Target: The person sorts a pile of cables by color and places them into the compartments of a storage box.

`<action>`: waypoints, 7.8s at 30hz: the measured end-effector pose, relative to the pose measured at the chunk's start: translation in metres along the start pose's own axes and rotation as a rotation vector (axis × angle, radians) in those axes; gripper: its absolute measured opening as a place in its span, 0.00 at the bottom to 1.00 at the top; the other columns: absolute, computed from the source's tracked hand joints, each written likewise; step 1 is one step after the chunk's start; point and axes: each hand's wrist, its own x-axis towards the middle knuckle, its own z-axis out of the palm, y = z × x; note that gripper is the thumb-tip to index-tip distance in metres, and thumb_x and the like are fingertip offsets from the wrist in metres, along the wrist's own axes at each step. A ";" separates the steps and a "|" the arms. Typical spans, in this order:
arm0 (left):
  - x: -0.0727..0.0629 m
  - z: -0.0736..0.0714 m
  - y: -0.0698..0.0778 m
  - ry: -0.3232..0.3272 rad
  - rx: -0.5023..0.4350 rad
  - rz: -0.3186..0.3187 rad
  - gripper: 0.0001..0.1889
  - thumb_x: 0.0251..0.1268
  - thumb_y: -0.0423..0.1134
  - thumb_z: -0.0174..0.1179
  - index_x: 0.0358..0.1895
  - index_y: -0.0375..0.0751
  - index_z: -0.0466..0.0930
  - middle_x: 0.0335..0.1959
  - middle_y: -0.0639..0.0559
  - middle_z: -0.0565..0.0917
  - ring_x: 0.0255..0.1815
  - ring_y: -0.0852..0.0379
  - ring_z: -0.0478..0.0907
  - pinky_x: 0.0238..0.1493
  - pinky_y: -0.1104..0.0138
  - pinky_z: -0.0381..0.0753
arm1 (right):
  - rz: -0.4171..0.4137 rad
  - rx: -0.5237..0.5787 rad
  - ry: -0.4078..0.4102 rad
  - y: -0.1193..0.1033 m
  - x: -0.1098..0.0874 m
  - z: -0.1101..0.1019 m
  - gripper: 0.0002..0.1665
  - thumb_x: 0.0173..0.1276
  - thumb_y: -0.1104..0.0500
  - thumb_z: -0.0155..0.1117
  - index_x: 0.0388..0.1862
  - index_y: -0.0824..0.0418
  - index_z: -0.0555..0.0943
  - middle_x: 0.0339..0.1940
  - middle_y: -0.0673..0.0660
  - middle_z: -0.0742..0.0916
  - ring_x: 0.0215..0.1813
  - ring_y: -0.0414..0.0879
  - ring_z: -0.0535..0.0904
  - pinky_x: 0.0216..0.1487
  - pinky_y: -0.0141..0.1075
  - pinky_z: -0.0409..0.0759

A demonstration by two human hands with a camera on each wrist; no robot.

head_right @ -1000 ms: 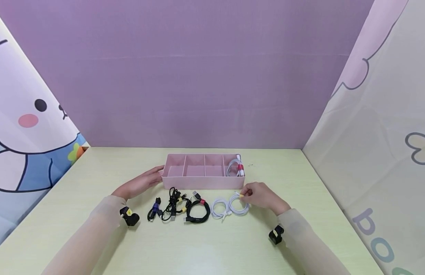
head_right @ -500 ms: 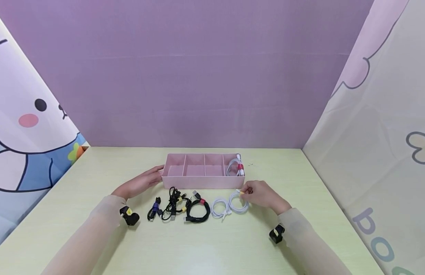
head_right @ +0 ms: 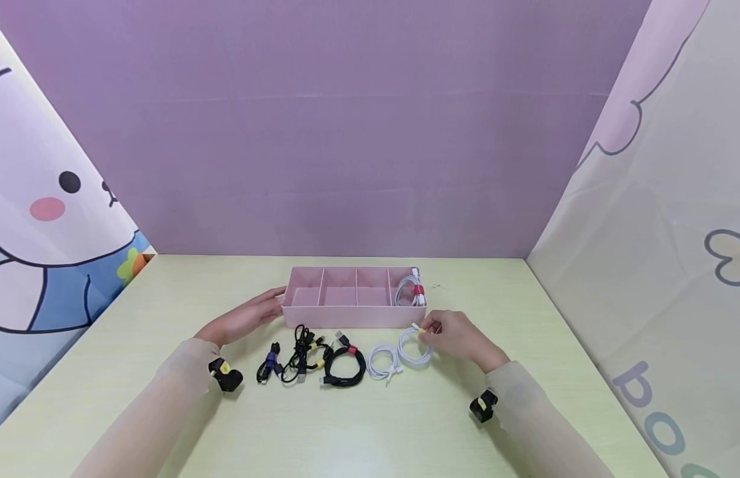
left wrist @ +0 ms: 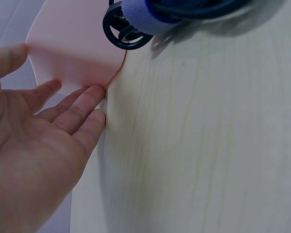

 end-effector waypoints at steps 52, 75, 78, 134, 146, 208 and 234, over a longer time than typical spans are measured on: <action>0.003 0.000 -0.004 -0.001 0.020 0.013 0.31 0.85 0.50 0.37 0.82 0.41 0.43 0.79 0.41 0.58 0.77 0.42 0.57 0.77 0.51 0.52 | -0.130 0.062 0.163 -0.015 0.002 -0.008 0.04 0.66 0.61 0.71 0.37 0.60 0.84 0.29 0.48 0.83 0.32 0.42 0.76 0.32 0.29 0.78; 0.002 0.000 -0.003 0.001 0.006 0.003 0.32 0.85 0.49 0.37 0.82 0.41 0.42 0.79 0.41 0.56 0.77 0.41 0.56 0.77 0.51 0.51 | -0.111 0.071 0.190 -0.021 0.009 -0.011 0.05 0.64 0.63 0.72 0.37 0.61 0.83 0.30 0.49 0.83 0.33 0.43 0.77 0.33 0.30 0.79; 0.001 0.000 -0.003 0.002 0.009 0.001 0.31 0.85 0.49 0.36 0.82 0.41 0.42 0.79 0.40 0.57 0.77 0.41 0.56 0.77 0.51 0.52 | -0.123 0.069 0.198 -0.022 0.010 -0.013 0.05 0.64 0.64 0.72 0.37 0.61 0.83 0.30 0.50 0.83 0.34 0.45 0.77 0.33 0.31 0.79; 0.002 0.000 -0.006 0.010 0.017 0.006 0.31 0.85 0.48 0.38 0.82 0.42 0.43 0.78 0.41 0.59 0.77 0.41 0.57 0.77 0.51 0.52 | -0.069 0.071 0.292 -0.041 0.043 -0.012 0.09 0.65 0.57 0.73 0.39 0.60 0.83 0.31 0.51 0.84 0.34 0.45 0.78 0.33 0.32 0.78; 0.001 0.001 -0.005 0.006 0.022 0.008 0.31 0.85 0.49 0.37 0.82 0.42 0.43 0.79 0.41 0.58 0.77 0.40 0.57 0.77 0.50 0.51 | -0.068 0.099 0.307 -0.049 0.048 -0.013 0.09 0.65 0.58 0.72 0.40 0.60 0.83 0.32 0.52 0.84 0.34 0.46 0.77 0.30 0.32 0.79; -0.002 -0.001 -0.006 -0.002 0.023 0.007 0.33 0.84 0.52 0.37 0.82 0.40 0.41 0.78 0.38 0.57 0.77 0.39 0.56 0.77 0.49 0.50 | 0.013 0.165 0.331 -0.057 0.089 0.000 0.09 0.68 0.56 0.68 0.41 0.61 0.83 0.35 0.55 0.85 0.37 0.49 0.78 0.34 0.36 0.78; -0.002 0.000 -0.005 -0.002 0.002 0.022 0.33 0.85 0.49 0.37 0.81 0.38 0.40 0.78 0.35 0.57 0.77 0.37 0.56 0.77 0.49 0.50 | 0.012 0.118 0.314 -0.058 0.101 0.013 0.09 0.66 0.58 0.68 0.41 0.62 0.83 0.35 0.55 0.85 0.37 0.49 0.77 0.37 0.36 0.77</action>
